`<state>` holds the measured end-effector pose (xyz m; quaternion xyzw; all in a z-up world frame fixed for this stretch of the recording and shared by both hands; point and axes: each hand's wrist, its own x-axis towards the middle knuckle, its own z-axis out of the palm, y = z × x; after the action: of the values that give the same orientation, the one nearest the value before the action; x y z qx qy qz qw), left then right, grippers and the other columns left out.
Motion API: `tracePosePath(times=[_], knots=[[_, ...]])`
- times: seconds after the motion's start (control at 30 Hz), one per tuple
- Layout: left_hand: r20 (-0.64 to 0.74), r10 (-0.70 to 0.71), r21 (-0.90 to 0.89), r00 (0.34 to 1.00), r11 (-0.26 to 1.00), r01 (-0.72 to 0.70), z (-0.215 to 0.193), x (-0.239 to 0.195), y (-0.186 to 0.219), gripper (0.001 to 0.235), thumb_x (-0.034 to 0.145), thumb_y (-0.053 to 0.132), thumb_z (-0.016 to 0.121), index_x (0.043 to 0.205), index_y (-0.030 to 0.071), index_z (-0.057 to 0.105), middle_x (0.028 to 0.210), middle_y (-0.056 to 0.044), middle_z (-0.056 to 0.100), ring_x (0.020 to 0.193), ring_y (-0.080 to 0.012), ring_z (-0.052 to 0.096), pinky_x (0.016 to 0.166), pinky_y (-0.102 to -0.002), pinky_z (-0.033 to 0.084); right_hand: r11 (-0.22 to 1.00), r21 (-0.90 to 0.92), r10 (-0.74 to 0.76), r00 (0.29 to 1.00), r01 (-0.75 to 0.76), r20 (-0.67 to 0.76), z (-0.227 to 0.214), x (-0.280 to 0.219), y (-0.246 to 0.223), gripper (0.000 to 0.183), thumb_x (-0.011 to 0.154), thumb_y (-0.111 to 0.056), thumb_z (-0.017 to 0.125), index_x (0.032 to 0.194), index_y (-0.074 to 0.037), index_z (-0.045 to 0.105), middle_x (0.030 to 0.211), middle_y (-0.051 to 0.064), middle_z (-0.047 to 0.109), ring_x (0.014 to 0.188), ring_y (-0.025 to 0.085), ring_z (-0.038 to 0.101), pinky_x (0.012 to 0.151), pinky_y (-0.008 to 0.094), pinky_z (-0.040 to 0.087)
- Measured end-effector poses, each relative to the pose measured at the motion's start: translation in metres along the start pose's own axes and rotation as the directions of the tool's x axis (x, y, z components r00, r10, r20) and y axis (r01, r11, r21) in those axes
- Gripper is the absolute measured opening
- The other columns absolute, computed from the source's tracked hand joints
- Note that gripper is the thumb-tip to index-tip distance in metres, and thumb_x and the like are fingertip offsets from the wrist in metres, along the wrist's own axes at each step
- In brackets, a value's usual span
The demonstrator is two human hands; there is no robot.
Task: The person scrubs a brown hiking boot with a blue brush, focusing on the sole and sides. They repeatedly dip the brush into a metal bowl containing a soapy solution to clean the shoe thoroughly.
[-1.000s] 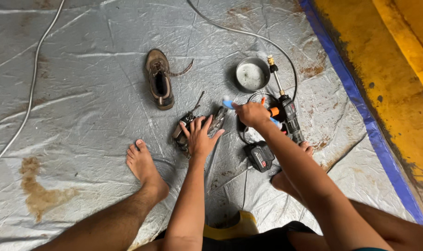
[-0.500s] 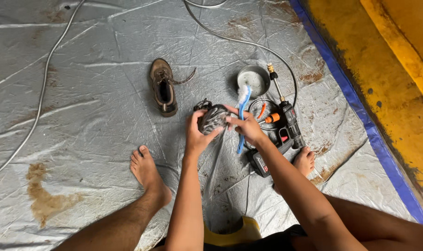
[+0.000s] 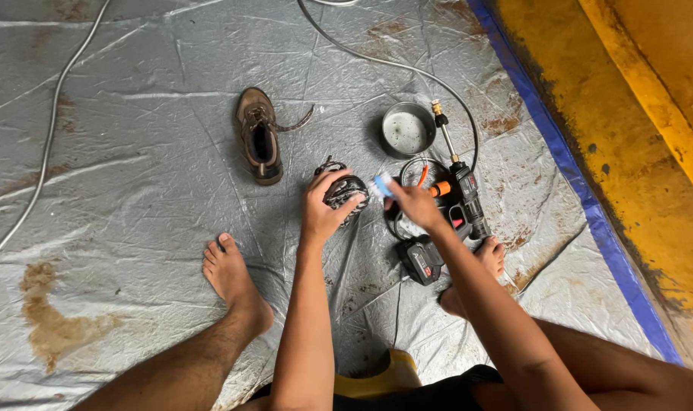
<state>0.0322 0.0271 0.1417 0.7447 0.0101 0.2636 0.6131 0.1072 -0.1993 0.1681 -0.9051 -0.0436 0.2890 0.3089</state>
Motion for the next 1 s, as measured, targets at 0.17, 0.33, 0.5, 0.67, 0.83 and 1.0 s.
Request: tracePosePath(times=[0.17,0.33,0.5,0.67,0.83,1.0], knots=[[0.023,0.026,-0.017,0.999,1.000,-0.026,-0.004,0.001,-0.003,0.045,0.077,0.031,0.100,0.116,0.017,0.083,0.108,-0.005,0.081,0.106,-0.0272,0.077,0.099,-0.039,0.058,0.997,0.060,0.050,0.995,-0.045,-0.084,0.052,0.040,0.035,0.083,0.106,-0.089,0.038,0.072,-0.027,0.082,0.080,0.011,0.077,0.101,0.040,0.075,0.097,0.044,0.055],[0.099,-0.009,-0.018,0.995,1.000,0.011,-0.026,0.001,0.001,0.046,0.079,0.027,0.097,0.116,0.007,0.079,0.098,-0.017,0.078,0.097,-0.0331,0.077,0.090,-0.045,0.059,0.990,-0.040,-0.139,0.965,0.134,-0.221,0.039,-0.002,-0.045,0.070,0.109,-0.070,0.050,0.074,-0.018,0.081,0.085,0.019,0.077,0.104,0.048,0.074,0.096,0.056,0.056],[0.039,-0.177,-0.148,0.983,0.972,0.181,-0.045,-0.001,-0.003,0.037,0.085,0.028,0.085,0.114,0.008,0.077,0.098,-0.015,0.079,0.093,-0.0269,0.073,0.091,-0.044,0.058,0.989,-0.098,-0.127,0.976,0.110,-0.179,0.118,0.029,0.026,0.089,0.117,-0.064,0.035,0.063,-0.004,0.073,0.073,0.027,0.074,0.090,0.047,0.079,0.082,0.055,0.058],[-0.084,-0.228,-0.142,0.970,0.966,0.215,-0.064,-0.004,-0.008,0.024,0.096,0.028,0.072,0.111,0.009,0.076,0.095,-0.008,0.075,0.092,-0.0163,0.066,0.091,-0.034,0.056,0.996,0.004,-0.090,0.994,0.091,-0.059,0.123,-0.006,-0.005,0.089,0.115,-0.068,0.028,0.070,-0.005,0.071,0.079,0.029,0.075,0.099,0.052,0.075,0.088,0.060,0.055],[-0.169,-0.208,-0.142,0.963,0.972,0.185,-0.061,-0.008,-0.024,0.023,0.099,0.029,0.071,0.107,0.008,0.075,0.089,-0.008,0.071,0.085,-0.0172,0.064,0.087,-0.035,0.054,0.983,0.038,-0.176,0.982,0.179,-0.075,0.106,-0.019,-0.054,0.080,0.118,-0.059,0.027,0.078,-0.006,0.072,0.082,0.023,0.078,0.098,0.048,0.078,0.091,0.059,0.057],[-0.148,-0.185,-0.092,0.971,0.981,0.173,-0.054,-0.004,-0.008,0.019,0.097,0.024,0.070,0.106,0.008,0.077,0.093,-0.011,0.075,0.091,-0.0186,0.067,0.091,-0.037,0.055,0.979,0.017,-0.200,0.971,0.204,-0.130,0.105,-0.017,-0.046,0.081,0.118,-0.062,0.027,0.077,-0.007,0.070,0.082,0.025,0.077,0.099,0.051,0.075,0.088,0.060,0.056]])
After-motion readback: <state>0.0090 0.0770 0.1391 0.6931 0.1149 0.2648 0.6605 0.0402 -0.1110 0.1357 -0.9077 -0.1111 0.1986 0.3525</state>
